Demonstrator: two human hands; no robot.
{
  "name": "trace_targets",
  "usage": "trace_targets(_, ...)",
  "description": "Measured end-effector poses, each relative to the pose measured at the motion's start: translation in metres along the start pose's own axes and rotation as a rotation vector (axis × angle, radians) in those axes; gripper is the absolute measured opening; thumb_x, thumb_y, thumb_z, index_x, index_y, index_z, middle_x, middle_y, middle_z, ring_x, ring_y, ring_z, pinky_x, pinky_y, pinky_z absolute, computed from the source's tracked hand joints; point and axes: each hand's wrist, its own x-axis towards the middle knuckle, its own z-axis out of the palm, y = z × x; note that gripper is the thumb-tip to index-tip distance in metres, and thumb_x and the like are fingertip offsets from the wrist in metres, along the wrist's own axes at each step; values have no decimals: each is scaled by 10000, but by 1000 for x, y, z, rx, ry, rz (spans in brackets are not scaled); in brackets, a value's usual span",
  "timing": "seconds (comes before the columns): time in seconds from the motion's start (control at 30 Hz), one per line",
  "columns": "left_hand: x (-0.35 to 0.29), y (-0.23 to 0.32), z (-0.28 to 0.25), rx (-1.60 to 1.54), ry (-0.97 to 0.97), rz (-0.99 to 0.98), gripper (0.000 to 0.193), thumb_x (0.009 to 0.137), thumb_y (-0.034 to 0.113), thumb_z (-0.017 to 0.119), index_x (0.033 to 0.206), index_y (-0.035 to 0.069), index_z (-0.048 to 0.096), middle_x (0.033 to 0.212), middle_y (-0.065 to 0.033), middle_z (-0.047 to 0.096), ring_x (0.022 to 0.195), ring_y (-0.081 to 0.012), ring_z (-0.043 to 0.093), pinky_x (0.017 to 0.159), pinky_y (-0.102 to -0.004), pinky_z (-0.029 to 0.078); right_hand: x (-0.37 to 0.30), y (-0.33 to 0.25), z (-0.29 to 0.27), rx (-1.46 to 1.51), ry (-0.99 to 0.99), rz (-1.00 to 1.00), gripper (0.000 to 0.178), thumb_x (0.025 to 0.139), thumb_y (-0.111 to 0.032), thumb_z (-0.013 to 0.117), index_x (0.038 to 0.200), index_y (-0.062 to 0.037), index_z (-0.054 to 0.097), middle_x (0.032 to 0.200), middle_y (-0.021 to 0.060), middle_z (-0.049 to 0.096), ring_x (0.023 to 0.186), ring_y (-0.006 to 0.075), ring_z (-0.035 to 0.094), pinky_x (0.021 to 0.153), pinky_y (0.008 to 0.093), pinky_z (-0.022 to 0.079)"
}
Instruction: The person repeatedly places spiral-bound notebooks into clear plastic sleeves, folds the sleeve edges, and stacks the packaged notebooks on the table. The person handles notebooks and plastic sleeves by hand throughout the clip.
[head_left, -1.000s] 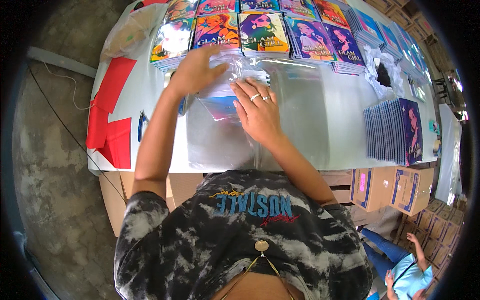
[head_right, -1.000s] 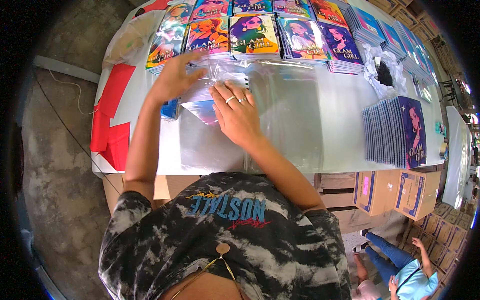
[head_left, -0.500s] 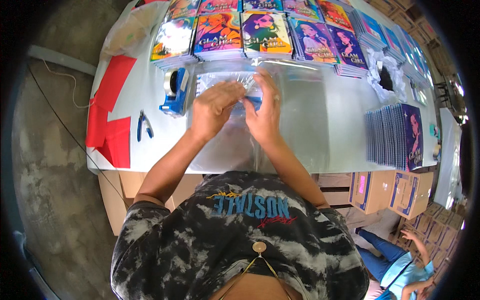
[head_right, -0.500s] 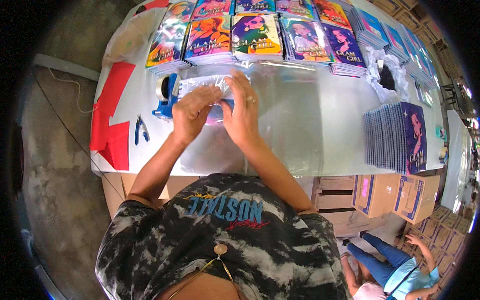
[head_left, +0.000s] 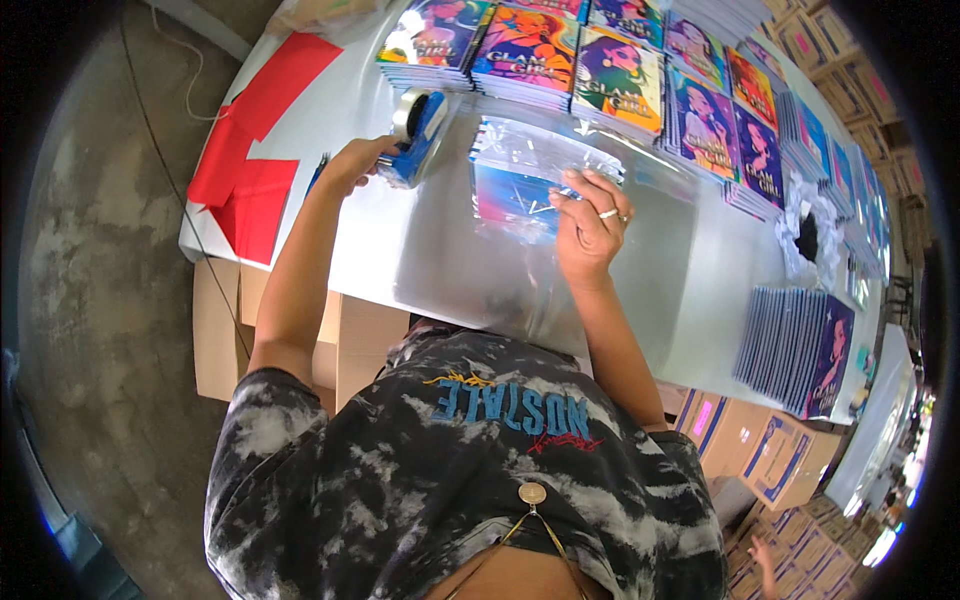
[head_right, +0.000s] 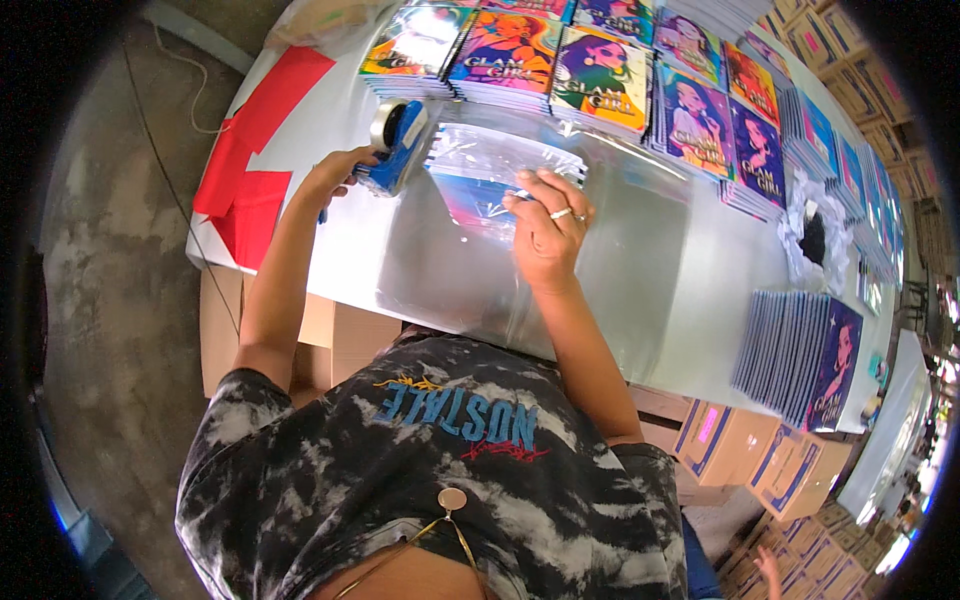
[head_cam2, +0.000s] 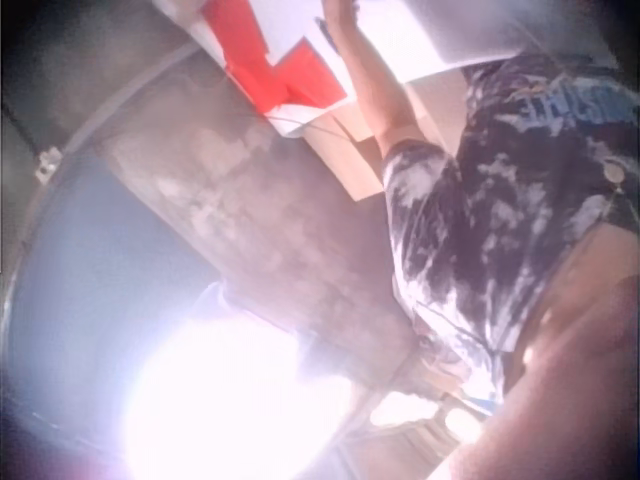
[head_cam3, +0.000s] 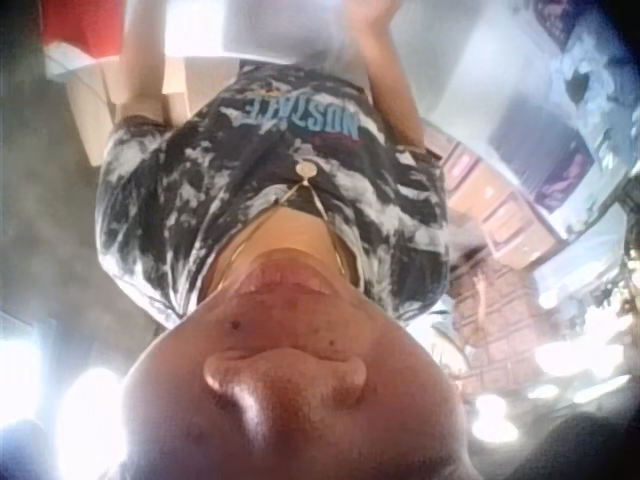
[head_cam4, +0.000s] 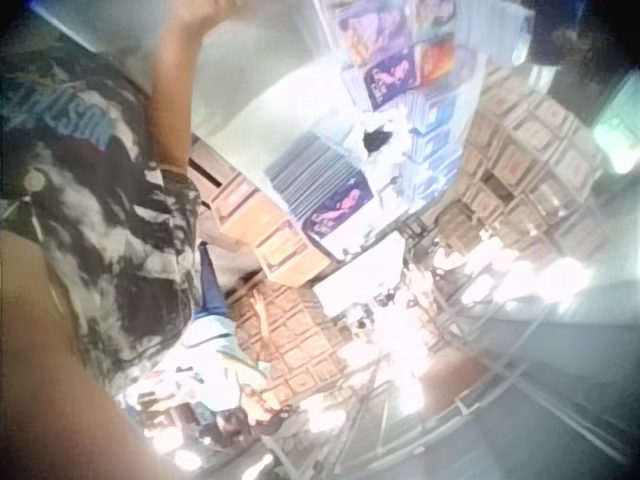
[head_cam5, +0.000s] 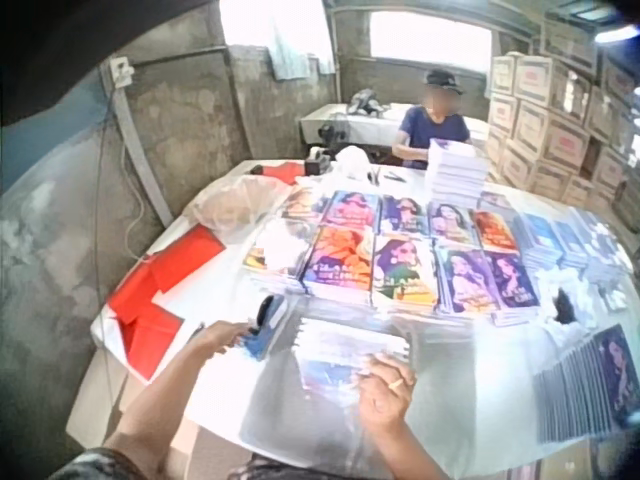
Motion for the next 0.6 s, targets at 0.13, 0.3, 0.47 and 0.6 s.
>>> trace_targets(0.13, 9, -25, -11, -260, -125, 142, 267, 849, 317, 555, 905, 81, 665, 839, -56, 531, 662, -166, 453, 582, -297, 390, -1, -3, 1, -21, -11, -7, 162, 659, -23, 714, 682, -163, 639, 936, -29, 667, 963, 175, 577, 845, 295, 366)
trace_targets(0.3, -28, -91, -4, -763, -361, 415, 165, 839, 235, 568, 821, 85, 635, 1324, -124, 455, 1140, -276, 484, 981, -400, 360, -2, 2, -1, -63, -13, -12, 166, 661, -35, 719, 664, -172, 626, 948, -36, 665, 964, 171, 574, 848, 294, 357)
trace_targets(0.47, 4, -99, 6, 115, 885, 375, 220, 835, 233, 636, 773, 24, 670, 638, -60, 633, 542, -127, 562, 518, -267, 442, -2, -3, 2, -35, -26, -4, 178, 651, -34, 720, 648, -174, 609, 972, -40, 658, 965, 171, 573, 849, 300, 346)
trace_targets(0.6, -108, 44, 63, -609, 377, 609, 319, 853, 306, 630, 692, 31, 638, 593, -51, 604, 456, -71, 484, 431, -215, 353, -4, 4, -1, -44, -13, -13, 188, 641, -23, 707, 635, -173, 595, 962, -46, 652, 980, 166, 566, 847, 301, 344)
